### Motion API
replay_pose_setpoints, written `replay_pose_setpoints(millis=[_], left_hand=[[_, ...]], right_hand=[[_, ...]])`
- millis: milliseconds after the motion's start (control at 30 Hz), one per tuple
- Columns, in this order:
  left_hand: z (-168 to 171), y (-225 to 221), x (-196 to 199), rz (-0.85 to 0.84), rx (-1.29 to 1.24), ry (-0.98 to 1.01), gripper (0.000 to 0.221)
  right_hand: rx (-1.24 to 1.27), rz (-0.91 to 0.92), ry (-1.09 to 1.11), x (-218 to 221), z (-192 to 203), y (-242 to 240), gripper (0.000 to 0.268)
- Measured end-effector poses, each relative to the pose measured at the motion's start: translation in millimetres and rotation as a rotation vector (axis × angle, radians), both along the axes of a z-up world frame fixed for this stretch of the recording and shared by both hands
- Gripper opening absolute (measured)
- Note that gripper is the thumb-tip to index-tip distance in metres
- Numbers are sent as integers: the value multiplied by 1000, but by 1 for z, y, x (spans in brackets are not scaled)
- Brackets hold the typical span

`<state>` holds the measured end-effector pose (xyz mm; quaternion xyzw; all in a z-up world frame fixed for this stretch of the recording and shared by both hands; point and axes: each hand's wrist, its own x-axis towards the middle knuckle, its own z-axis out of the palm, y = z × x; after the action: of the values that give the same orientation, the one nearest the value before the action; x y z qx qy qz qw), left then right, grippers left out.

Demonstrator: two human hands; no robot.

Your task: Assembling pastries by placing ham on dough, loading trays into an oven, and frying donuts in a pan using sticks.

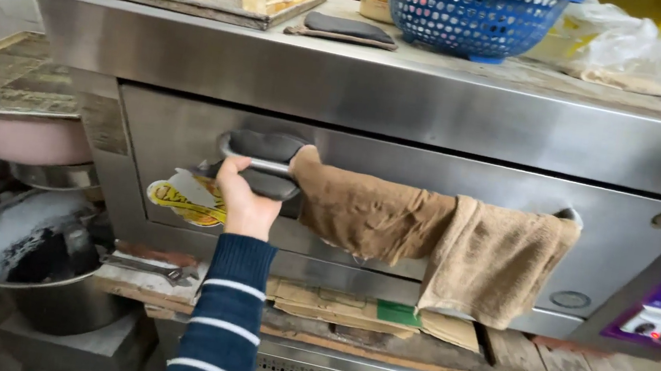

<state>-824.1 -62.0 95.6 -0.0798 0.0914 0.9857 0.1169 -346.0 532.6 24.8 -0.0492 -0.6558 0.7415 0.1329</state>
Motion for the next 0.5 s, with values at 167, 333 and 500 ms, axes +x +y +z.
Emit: replay_pose_setpoints(millis=[167,333,500], left_hand=[[-32,-28,49,7,-46,48,53],[-80,-60,105,19,-148,-48,51],[-174,-78,116,-63,-211,-161,37]], right_hand=[[-22,89,-35,6,53,-105,78],[100,-132,-29,-19,58,-187,88],[-233,354,79,-47,90,-256,64]])
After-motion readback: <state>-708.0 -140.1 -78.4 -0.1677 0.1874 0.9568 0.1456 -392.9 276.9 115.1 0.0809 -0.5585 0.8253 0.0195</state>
